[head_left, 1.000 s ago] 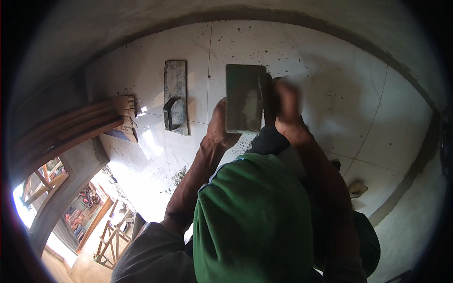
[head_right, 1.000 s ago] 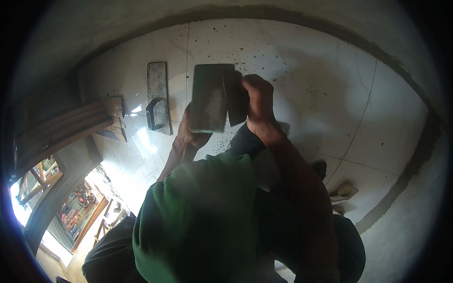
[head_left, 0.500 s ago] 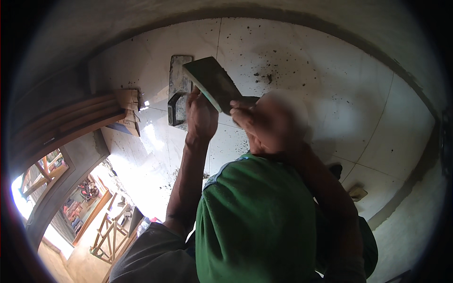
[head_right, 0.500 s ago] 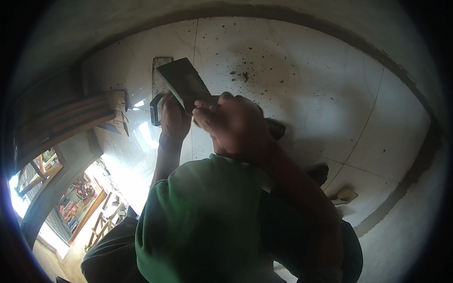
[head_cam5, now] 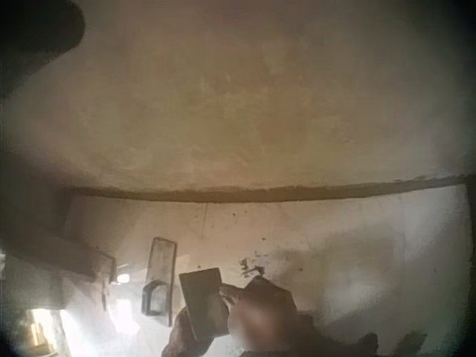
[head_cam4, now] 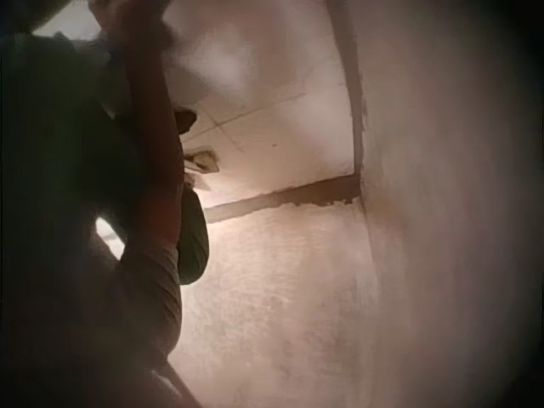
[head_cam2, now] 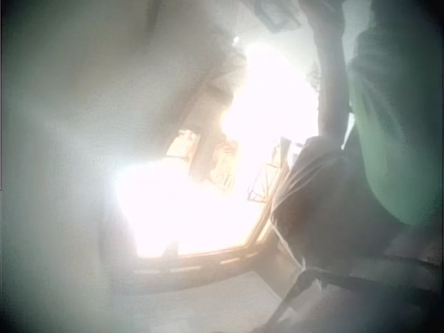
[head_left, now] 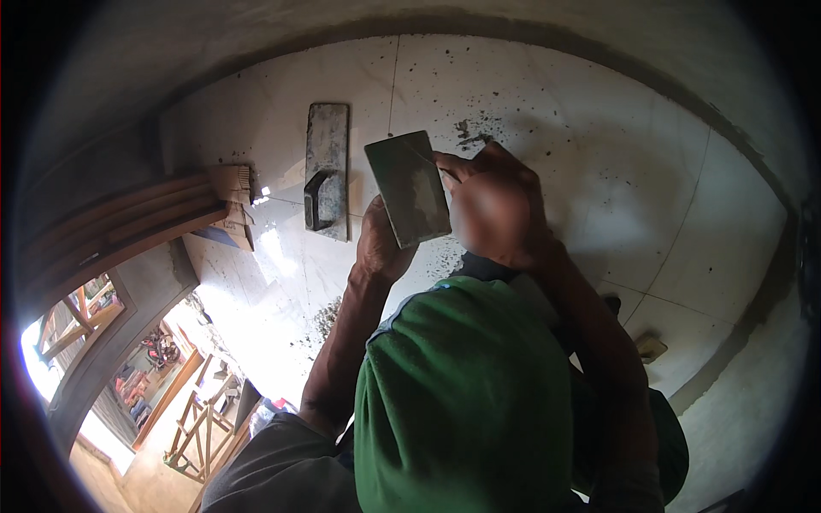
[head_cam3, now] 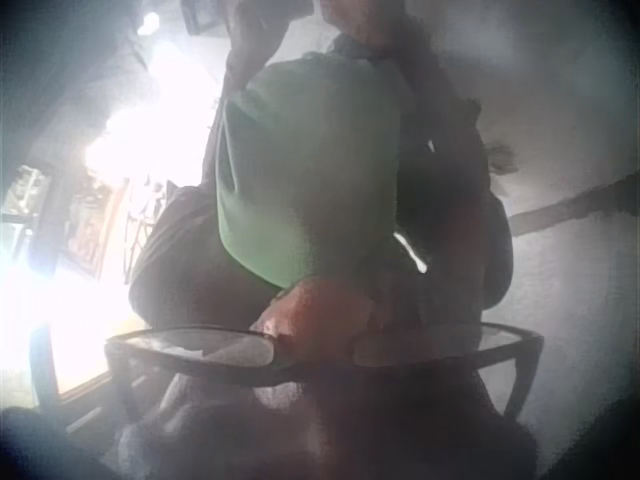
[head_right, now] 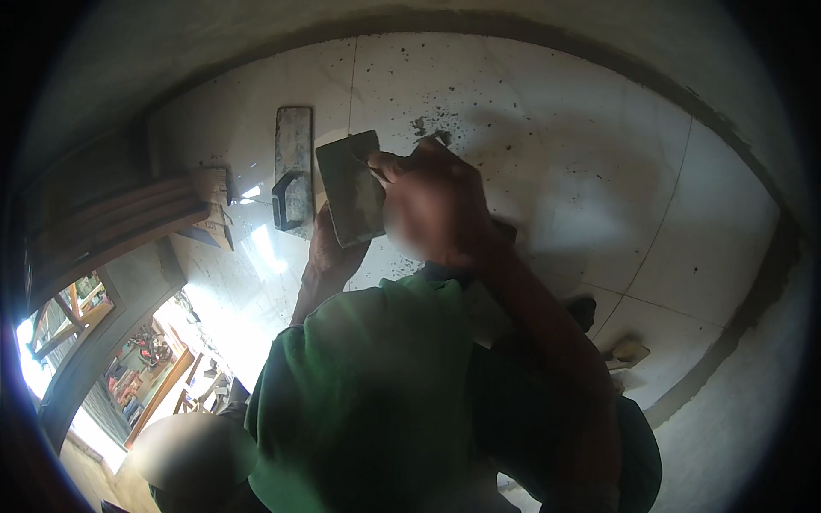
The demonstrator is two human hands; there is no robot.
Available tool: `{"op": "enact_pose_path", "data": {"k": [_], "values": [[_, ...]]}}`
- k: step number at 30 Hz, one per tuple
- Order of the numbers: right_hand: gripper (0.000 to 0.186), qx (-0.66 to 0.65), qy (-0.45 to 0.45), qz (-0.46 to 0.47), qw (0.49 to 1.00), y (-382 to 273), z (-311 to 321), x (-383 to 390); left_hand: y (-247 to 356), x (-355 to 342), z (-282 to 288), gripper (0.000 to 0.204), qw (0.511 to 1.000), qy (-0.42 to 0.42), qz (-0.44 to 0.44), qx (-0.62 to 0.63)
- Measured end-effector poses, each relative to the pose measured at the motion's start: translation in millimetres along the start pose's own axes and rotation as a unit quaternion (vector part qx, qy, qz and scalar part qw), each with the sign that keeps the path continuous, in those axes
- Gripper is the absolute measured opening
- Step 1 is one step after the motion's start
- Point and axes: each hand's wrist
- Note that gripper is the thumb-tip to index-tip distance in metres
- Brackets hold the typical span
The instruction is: The person applies plaster to the junction between a wall and a tiled floor using a metal trowel and a rectangular spreader, smoothing the material along the corner and scraping excess plaster between the tools.
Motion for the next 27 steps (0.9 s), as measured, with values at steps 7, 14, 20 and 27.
{"op": "enact_pose_path", "data": {"k": [7,14,20,27], "values": [[0.021,-0.276,0.074,-0.322,0.903,4.7,10.2,-5.6,-12.5,-6.1,4.4,0.055,0.980,0.014,0.039,0.194],[0.023,-0.270,0.058,-0.254,0.927,14.8,9.0,9.4,4.9,-16.3,1.5,0.080,0.988,0.002,-0.031,0.151],[0.020,-0.243,0.052,-0.308,0.919,4.1,7.6,0.0,-5.9,-19.1,-7.5,0.053,0.990,-0.002,-0.019,0.138],[0.022,-0.343,0.016,-0.286,0.895,-23.7,8.4,-1.0,32.1,-49.8,29.1,0.032,0.986,-0.044,-0.116,0.110]]}}
Point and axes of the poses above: each hand's wrist, its own x-axis away from the middle knuckle, its own z-axis out of the back of the hand, y = z × x, and after that the axes turned 5 degrees about z, right-handed
